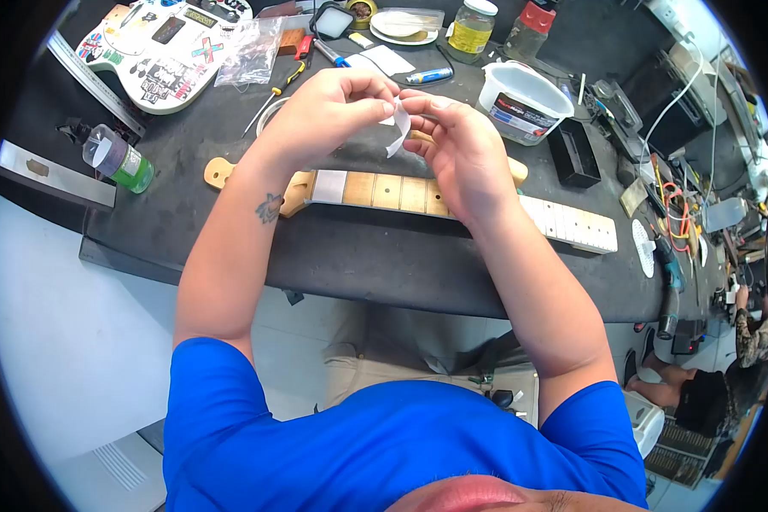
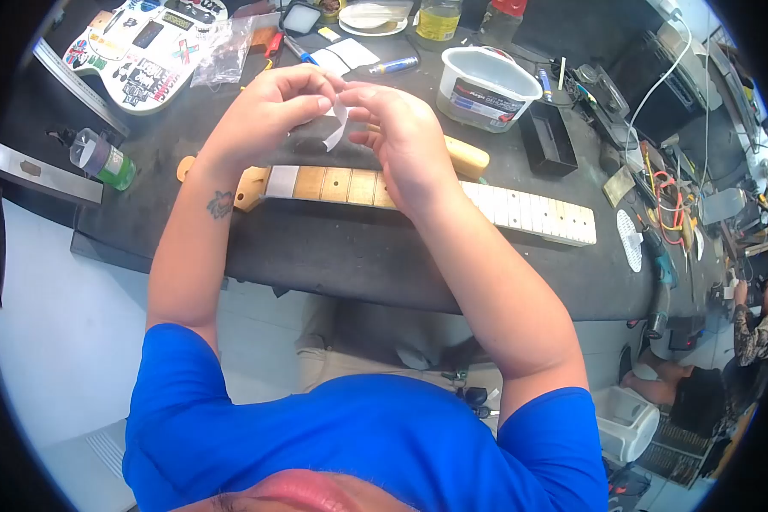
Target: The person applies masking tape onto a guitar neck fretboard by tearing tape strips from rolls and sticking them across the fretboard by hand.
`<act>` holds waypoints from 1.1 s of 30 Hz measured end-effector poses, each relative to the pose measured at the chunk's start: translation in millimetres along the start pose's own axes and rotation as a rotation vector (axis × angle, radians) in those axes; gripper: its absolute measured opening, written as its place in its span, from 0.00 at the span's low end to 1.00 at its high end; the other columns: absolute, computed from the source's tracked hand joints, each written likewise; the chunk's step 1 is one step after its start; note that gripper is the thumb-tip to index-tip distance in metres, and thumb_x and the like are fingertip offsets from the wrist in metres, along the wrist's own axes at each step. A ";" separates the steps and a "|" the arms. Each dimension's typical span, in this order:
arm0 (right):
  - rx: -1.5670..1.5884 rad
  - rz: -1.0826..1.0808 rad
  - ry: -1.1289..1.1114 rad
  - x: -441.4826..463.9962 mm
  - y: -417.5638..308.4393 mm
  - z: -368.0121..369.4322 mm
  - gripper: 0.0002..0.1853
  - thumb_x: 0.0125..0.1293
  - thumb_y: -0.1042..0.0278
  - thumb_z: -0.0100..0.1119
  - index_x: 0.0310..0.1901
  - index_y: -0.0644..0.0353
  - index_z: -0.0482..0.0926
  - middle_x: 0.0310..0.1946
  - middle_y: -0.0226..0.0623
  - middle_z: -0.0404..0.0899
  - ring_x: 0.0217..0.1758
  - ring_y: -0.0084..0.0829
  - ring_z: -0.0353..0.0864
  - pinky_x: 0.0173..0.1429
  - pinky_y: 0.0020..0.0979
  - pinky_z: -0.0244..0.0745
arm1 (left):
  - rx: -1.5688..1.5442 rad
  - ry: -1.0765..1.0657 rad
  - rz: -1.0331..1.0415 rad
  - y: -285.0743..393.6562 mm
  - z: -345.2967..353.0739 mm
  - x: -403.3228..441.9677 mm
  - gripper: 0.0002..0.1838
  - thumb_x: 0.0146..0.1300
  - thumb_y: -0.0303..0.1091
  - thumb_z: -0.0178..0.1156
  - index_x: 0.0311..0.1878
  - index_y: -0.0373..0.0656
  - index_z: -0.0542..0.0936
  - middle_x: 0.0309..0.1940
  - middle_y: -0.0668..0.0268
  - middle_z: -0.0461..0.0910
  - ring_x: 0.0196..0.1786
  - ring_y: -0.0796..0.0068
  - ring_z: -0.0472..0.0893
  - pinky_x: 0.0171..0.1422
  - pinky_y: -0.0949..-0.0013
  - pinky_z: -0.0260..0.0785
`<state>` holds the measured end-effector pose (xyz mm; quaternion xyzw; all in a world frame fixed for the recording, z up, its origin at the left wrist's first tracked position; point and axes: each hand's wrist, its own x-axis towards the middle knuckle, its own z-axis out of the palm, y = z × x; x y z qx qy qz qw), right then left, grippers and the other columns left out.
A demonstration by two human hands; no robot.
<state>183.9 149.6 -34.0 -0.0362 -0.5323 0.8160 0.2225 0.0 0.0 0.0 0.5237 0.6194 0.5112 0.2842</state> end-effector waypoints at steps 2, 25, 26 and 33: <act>0.027 0.009 -0.006 -2.5 -3.7 -0.6 0.22 0.83 0.55 0.62 0.63 0.63 0.91 0.62 0.35 0.91 0.68 0.31 0.82 0.71 0.41 0.75 | 0.025 0.093 -0.020 6.2 8.9 -1.9 0.09 0.78 0.35 0.71 0.50 0.39 0.90 0.73 0.63 0.84 0.61 0.76 0.86 0.70 0.65 0.78; -1.355 -0.579 -0.343 -32.6 15.9 46.6 0.15 0.54 0.74 0.85 0.43 0.55 0.92 0.48 0.33 0.88 0.50 0.44 0.85 0.59 0.46 0.83 | 0.150 -0.063 -0.355 -15.9 -11.6 -45.9 0.14 0.71 0.37 0.64 0.50 0.39 0.91 0.40 0.71 0.88 0.39 0.85 0.84 0.38 0.73 0.75; -1.378 -0.593 -0.346 -32.2 17.1 48.1 0.14 0.54 0.76 0.85 0.43 0.56 0.93 0.48 0.33 0.88 0.50 0.42 0.86 0.57 0.44 0.84 | 0.182 -0.050 -0.348 -14.9 -11.6 -45.9 0.15 0.71 0.37 0.64 0.51 0.38 0.91 0.41 0.69 0.89 0.41 0.82 0.85 0.40 0.70 0.77; -1.373 -0.685 -0.293 -32.7 30.2 51.5 0.12 0.53 0.78 0.87 0.37 0.56 0.93 0.39 0.30 0.87 0.43 0.39 0.85 0.49 0.41 0.82 | 0.387 -0.054 -0.295 -10.9 -9.6 -45.4 0.19 0.73 0.36 0.61 0.57 0.34 0.90 0.47 0.57 0.91 0.47 0.66 0.90 0.50 0.58 0.83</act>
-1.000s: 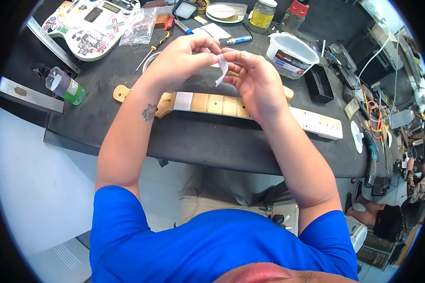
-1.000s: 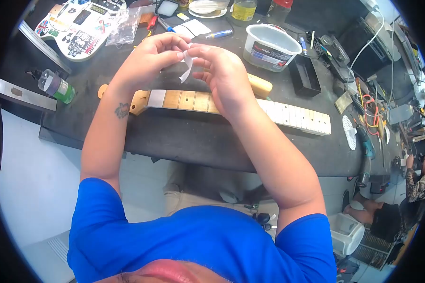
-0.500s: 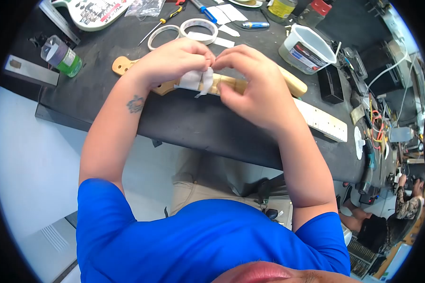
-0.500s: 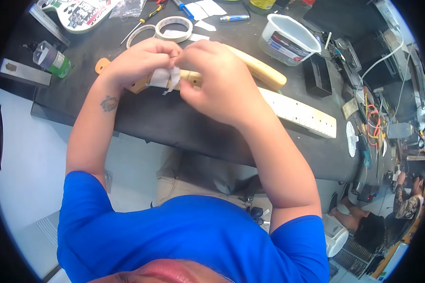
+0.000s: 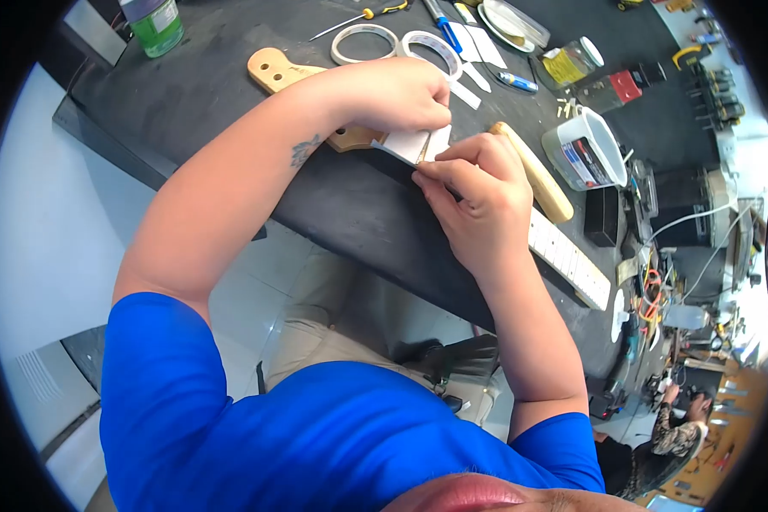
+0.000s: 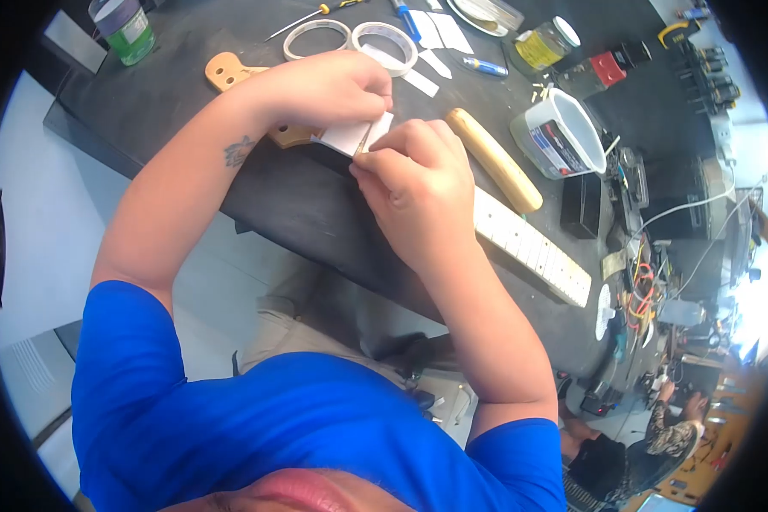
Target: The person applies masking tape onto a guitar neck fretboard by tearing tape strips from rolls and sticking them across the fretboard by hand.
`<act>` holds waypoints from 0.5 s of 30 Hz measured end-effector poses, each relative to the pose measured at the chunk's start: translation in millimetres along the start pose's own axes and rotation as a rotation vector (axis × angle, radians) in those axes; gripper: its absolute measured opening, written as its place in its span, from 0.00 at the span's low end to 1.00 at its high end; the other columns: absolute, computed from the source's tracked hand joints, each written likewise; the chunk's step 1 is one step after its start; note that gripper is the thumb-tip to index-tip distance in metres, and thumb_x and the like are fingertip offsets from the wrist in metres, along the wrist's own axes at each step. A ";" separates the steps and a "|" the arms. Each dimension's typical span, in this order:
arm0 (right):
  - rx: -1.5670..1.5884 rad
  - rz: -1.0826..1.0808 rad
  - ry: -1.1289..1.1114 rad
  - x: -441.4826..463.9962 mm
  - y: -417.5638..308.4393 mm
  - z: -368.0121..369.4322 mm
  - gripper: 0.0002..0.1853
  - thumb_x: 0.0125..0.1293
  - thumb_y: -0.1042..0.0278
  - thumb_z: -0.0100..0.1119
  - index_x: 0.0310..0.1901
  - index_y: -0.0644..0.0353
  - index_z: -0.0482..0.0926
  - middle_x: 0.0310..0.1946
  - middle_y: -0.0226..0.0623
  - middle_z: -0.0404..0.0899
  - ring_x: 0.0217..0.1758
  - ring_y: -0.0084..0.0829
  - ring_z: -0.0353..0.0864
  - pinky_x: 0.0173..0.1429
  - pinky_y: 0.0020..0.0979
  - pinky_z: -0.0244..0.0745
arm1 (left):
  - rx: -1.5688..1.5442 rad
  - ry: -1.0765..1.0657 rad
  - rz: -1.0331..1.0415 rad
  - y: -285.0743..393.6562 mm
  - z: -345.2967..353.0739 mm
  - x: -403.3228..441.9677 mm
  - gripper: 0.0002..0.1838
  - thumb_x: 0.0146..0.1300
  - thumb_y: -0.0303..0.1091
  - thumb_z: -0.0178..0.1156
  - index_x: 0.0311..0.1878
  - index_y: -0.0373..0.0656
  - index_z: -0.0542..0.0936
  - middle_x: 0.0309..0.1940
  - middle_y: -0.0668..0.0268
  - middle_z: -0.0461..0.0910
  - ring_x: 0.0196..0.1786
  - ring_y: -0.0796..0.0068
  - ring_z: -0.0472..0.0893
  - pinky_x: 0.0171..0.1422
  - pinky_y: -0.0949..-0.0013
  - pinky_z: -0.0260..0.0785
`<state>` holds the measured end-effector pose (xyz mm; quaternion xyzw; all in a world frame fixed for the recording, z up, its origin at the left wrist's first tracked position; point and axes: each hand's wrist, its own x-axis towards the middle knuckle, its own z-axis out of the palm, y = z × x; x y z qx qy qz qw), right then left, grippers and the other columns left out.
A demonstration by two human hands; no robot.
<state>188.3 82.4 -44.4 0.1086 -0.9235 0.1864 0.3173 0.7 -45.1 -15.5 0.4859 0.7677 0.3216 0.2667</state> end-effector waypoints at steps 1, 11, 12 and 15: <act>-0.026 0.002 -0.019 -1.6 -2.1 -0.5 0.11 0.54 0.79 0.87 0.37 0.57 0.93 0.40 0.32 0.87 0.41 0.37 0.85 0.48 0.40 0.82 | 0.006 0.002 -0.003 -0.5 1.3 0.5 0.19 0.73 0.37 0.61 0.57 0.34 0.90 0.48 0.56 0.91 0.48 0.65 0.90 0.51 0.57 0.83; -0.023 0.047 0.072 2.5 -3.3 -2.4 0.24 0.52 0.79 0.89 0.51 0.56 0.90 0.46 0.39 0.86 0.48 0.42 0.87 0.55 0.41 0.83 | 0.029 -0.052 0.059 -9.4 0.7 6.4 0.21 0.77 0.40 0.56 0.60 0.38 0.89 0.53 0.57 0.90 0.53 0.62 0.89 0.57 0.55 0.83; -0.038 0.071 0.066 3.1 -3.5 -3.2 0.27 0.50 0.78 0.89 0.53 0.56 0.88 0.48 0.40 0.86 0.51 0.45 0.86 0.56 0.43 0.83 | 0.046 -0.060 0.062 -7.4 -1.0 5.3 0.21 0.78 0.41 0.55 0.60 0.38 0.89 0.53 0.57 0.90 0.54 0.63 0.89 0.58 0.55 0.83; -0.072 0.111 0.031 3.4 -4.6 -4.7 0.30 0.48 0.76 0.88 0.54 0.55 0.86 0.53 0.42 0.84 0.56 0.50 0.85 0.59 0.47 0.83 | 0.031 -0.074 0.025 3.3 -6.0 -2.2 0.21 0.78 0.41 0.55 0.60 0.38 0.89 0.55 0.57 0.89 0.54 0.63 0.88 0.59 0.56 0.83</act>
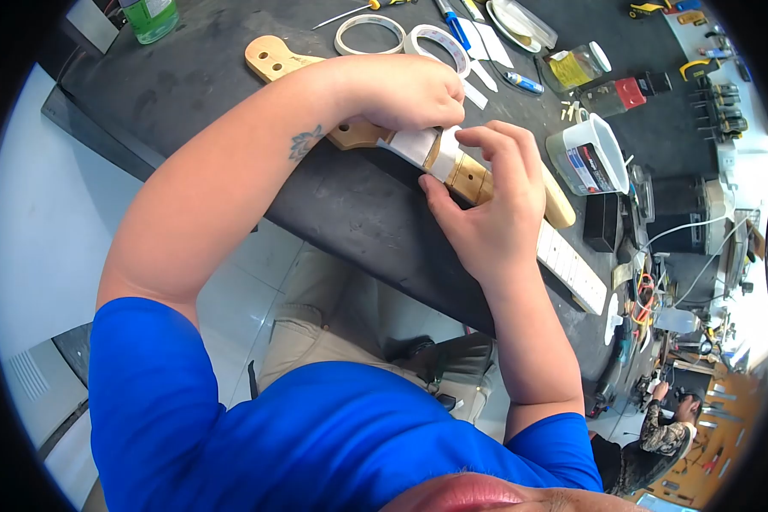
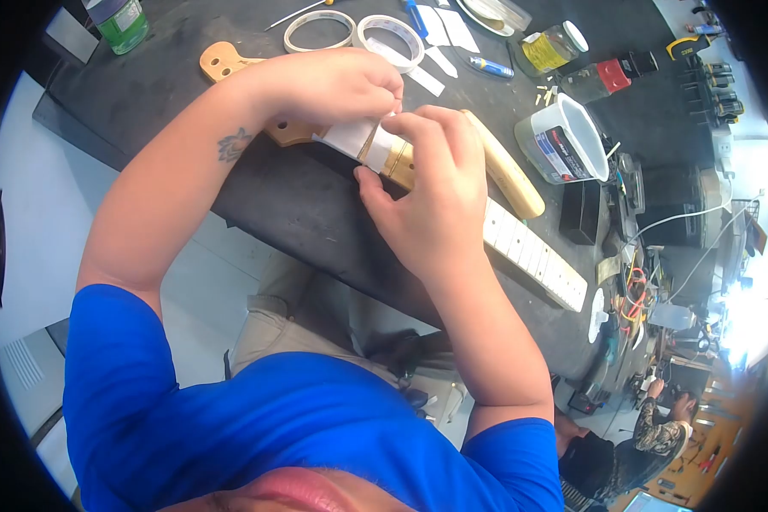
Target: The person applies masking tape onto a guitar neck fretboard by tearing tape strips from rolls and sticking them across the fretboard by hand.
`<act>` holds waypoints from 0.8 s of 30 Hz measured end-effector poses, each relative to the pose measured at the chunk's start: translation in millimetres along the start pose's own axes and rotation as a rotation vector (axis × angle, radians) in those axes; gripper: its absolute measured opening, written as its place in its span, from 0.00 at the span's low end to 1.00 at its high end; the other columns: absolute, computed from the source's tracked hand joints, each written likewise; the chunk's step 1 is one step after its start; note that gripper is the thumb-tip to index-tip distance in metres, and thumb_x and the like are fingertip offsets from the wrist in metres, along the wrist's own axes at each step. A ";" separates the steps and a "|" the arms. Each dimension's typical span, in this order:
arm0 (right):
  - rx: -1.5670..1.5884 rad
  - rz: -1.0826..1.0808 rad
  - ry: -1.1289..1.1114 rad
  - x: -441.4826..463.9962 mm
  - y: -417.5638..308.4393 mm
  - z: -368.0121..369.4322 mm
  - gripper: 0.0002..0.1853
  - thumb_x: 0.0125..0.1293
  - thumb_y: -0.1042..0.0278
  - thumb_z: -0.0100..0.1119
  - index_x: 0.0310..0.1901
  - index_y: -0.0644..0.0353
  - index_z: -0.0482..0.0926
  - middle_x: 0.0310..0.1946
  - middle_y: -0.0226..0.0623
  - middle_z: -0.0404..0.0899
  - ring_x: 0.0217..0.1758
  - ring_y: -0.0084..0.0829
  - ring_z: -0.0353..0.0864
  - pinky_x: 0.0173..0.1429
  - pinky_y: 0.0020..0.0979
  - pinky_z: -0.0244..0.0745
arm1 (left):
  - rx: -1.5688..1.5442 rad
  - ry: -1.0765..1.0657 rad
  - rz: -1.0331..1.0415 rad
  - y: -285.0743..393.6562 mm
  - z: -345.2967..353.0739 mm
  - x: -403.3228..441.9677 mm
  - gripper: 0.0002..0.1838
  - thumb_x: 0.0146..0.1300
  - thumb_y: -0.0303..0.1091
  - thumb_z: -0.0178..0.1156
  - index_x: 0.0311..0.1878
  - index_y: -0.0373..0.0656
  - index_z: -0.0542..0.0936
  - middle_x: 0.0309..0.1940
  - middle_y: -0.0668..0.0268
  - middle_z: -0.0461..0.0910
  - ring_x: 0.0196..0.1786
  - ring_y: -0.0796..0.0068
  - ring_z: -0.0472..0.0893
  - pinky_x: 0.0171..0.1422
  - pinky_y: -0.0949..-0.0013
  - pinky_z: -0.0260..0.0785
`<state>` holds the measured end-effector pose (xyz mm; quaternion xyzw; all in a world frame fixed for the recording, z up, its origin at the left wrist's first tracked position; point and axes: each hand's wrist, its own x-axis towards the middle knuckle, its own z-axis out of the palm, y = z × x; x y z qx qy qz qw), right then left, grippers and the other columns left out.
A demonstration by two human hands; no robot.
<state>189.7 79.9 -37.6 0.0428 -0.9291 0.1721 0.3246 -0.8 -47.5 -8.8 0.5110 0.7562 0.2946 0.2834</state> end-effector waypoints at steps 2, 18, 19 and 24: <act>-0.010 -0.021 -0.047 0.1 -0.4 1.0 0.28 0.49 0.76 0.88 0.53 0.55 0.87 0.53 0.41 0.85 0.55 0.49 0.85 0.58 0.47 0.83 | -0.035 0.018 0.026 -4.5 2.0 1.6 0.21 0.78 0.41 0.56 0.60 0.38 0.89 0.55 0.57 0.88 0.54 0.63 0.88 0.60 0.57 0.82; 0.064 -0.039 -0.088 -1.6 2.8 -1.3 0.19 0.52 0.79 0.84 0.43 0.59 0.85 0.52 0.39 0.86 0.55 0.48 0.85 0.58 0.45 0.84 | -0.251 0.029 -0.001 -12.0 5.1 3.1 0.19 0.78 0.42 0.59 0.55 0.38 0.91 0.50 0.63 0.88 0.53 0.72 0.86 0.54 0.62 0.80; 0.063 -0.002 -0.087 0.1 -0.4 -2.9 0.20 0.52 0.79 0.84 0.45 0.59 0.84 0.54 0.41 0.86 0.56 0.49 0.85 0.59 0.46 0.84 | -0.337 0.028 -0.016 -12.6 4.3 0.3 0.18 0.77 0.42 0.60 0.55 0.39 0.91 0.49 0.64 0.88 0.52 0.72 0.86 0.54 0.63 0.79; 0.058 0.032 -0.046 -0.1 -0.6 -1.8 0.23 0.53 0.79 0.85 0.50 0.58 0.85 0.57 0.44 0.84 0.59 0.48 0.85 0.62 0.46 0.84 | -0.429 0.048 0.138 -28.2 8.9 9.0 0.19 0.77 0.43 0.60 0.53 0.39 0.91 0.45 0.65 0.88 0.51 0.74 0.85 0.53 0.65 0.78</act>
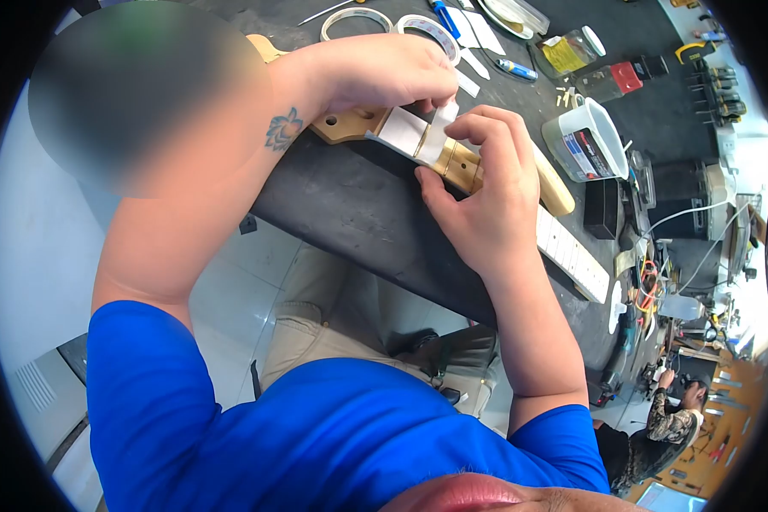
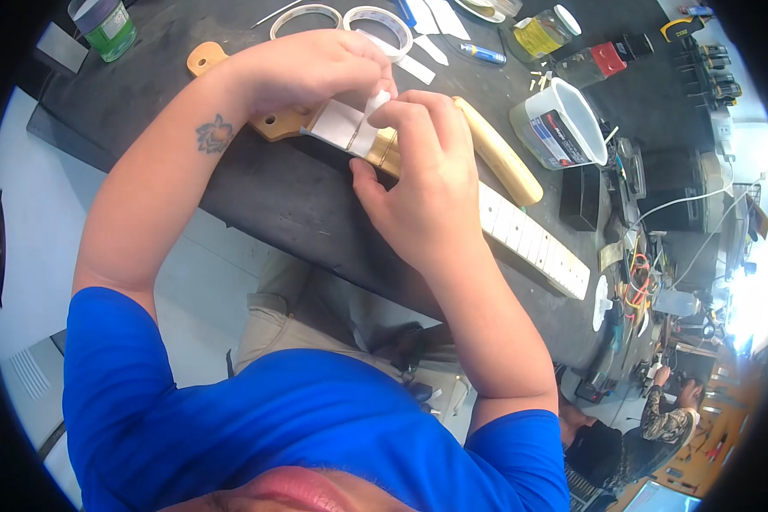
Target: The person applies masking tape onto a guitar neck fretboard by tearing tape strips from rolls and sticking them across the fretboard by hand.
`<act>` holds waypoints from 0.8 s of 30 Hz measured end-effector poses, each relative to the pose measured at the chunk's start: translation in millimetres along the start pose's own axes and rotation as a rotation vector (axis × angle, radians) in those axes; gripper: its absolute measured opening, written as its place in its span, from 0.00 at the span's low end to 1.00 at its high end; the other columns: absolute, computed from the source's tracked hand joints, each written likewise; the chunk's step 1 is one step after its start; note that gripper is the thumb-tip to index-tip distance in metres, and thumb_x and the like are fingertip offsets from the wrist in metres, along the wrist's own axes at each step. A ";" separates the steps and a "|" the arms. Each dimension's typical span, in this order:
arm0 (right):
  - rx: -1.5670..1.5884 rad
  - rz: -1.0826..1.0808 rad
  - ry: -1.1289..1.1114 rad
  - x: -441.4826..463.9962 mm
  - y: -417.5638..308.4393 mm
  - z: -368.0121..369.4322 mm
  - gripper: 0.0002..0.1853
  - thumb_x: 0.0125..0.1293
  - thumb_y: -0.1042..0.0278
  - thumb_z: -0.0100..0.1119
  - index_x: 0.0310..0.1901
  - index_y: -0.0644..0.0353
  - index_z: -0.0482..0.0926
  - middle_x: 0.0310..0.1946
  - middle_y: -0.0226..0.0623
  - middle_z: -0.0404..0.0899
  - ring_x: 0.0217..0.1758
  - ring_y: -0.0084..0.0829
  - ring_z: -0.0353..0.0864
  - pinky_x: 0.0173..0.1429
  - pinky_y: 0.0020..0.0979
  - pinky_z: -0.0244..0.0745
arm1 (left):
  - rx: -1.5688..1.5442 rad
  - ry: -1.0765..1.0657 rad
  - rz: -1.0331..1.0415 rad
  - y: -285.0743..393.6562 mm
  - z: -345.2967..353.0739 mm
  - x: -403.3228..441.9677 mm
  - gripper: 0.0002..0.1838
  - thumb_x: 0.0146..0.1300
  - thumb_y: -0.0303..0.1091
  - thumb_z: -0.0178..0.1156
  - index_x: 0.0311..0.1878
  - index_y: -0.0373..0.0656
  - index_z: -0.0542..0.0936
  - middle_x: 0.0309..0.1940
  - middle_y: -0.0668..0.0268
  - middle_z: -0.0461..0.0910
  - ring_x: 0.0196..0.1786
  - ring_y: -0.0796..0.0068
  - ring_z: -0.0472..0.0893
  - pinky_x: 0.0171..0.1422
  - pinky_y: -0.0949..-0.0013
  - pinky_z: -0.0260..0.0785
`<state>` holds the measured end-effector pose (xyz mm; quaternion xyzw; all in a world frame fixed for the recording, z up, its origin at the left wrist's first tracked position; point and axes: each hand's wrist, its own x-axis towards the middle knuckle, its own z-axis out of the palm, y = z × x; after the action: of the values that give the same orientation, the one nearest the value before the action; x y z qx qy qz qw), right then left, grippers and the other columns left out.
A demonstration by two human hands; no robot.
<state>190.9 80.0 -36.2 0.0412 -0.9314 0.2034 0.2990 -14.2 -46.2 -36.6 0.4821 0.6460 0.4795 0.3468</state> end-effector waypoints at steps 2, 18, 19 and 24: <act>-0.035 -0.047 -0.012 -0.2 1.8 -0.9 0.21 0.55 0.79 0.85 0.50 0.57 0.88 0.55 0.41 0.84 0.57 0.42 0.88 0.59 0.42 0.86 | 0.067 -0.018 -0.022 -1.8 0.0 2.1 0.19 0.77 0.42 0.59 0.53 0.37 0.91 0.45 0.64 0.88 0.51 0.73 0.86 0.54 0.64 0.79; -0.040 -0.148 -0.048 -1.7 5.0 2.9 0.12 0.54 0.83 0.81 0.38 0.59 0.91 0.47 0.36 0.87 0.48 0.38 0.89 0.50 0.40 0.85 | 0.417 -0.007 -0.194 24.7 8.6 0.2 0.20 0.75 0.36 0.59 0.61 0.36 0.90 0.52 0.57 0.91 0.54 0.64 0.90 0.58 0.58 0.84; -0.036 -0.150 -0.045 -1.7 4.7 3.1 0.12 0.54 0.84 0.81 0.38 0.59 0.91 0.46 0.36 0.87 0.48 0.39 0.89 0.50 0.40 0.85 | 0.419 -0.007 -0.199 23.5 8.6 0.7 0.20 0.75 0.36 0.59 0.61 0.36 0.90 0.52 0.56 0.91 0.54 0.63 0.90 0.57 0.58 0.84; -0.003 -0.164 0.000 -1.8 4.8 8.8 0.13 0.49 0.83 0.80 0.34 0.57 0.86 0.43 0.32 0.86 0.46 0.43 0.83 0.49 0.42 0.83 | 0.466 -0.010 -0.099 16.9 6.2 1.8 0.20 0.76 0.35 0.58 0.61 0.36 0.90 0.51 0.55 0.91 0.53 0.63 0.90 0.55 0.58 0.84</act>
<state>186.7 80.7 -45.4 0.1169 -0.9253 0.1768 0.3146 -4.2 -41.4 -22.3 0.5196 0.7602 0.2973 0.2524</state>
